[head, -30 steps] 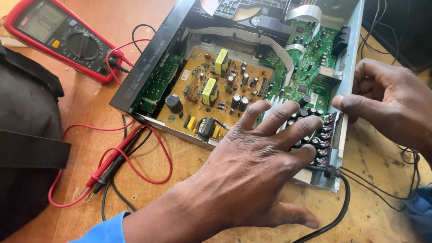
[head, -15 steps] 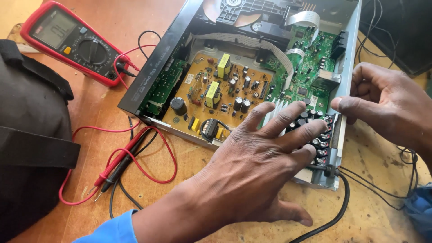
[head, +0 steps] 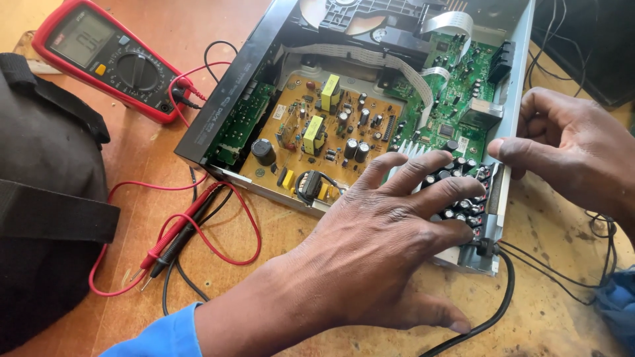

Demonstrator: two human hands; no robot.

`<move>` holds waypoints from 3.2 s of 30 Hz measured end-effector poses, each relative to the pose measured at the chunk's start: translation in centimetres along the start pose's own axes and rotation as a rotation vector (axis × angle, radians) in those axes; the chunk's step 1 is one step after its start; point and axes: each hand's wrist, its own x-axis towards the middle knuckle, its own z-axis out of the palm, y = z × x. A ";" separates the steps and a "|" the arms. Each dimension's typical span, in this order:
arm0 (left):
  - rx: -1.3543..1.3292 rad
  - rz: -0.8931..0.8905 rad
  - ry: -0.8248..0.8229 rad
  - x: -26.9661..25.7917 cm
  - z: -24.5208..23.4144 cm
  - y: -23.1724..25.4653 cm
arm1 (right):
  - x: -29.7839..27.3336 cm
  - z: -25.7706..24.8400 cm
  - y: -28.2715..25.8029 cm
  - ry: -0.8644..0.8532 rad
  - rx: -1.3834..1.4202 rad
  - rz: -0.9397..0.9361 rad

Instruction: The person connects wires to the rear terminals of an open DVD player and uses a multimeter to test the circuit. They then rotate the device to access the front panel and continue testing with the multimeter probes.

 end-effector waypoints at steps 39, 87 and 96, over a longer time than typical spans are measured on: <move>0.061 0.034 -0.003 0.6 -0.8 0.1 | -0.7 -0.5 -2.6 -0.067 -0.075 0.087; 0.128 -0.004 -0.050 0.2 0.0 0.6 | -0.6 -0.5 -2.1 -0.075 -0.069 0.065; 0.150 0.007 -0.061 0.2 0.3 0.6 | -0.8 -0.5 -2.6 -0.073 -0.062 0.072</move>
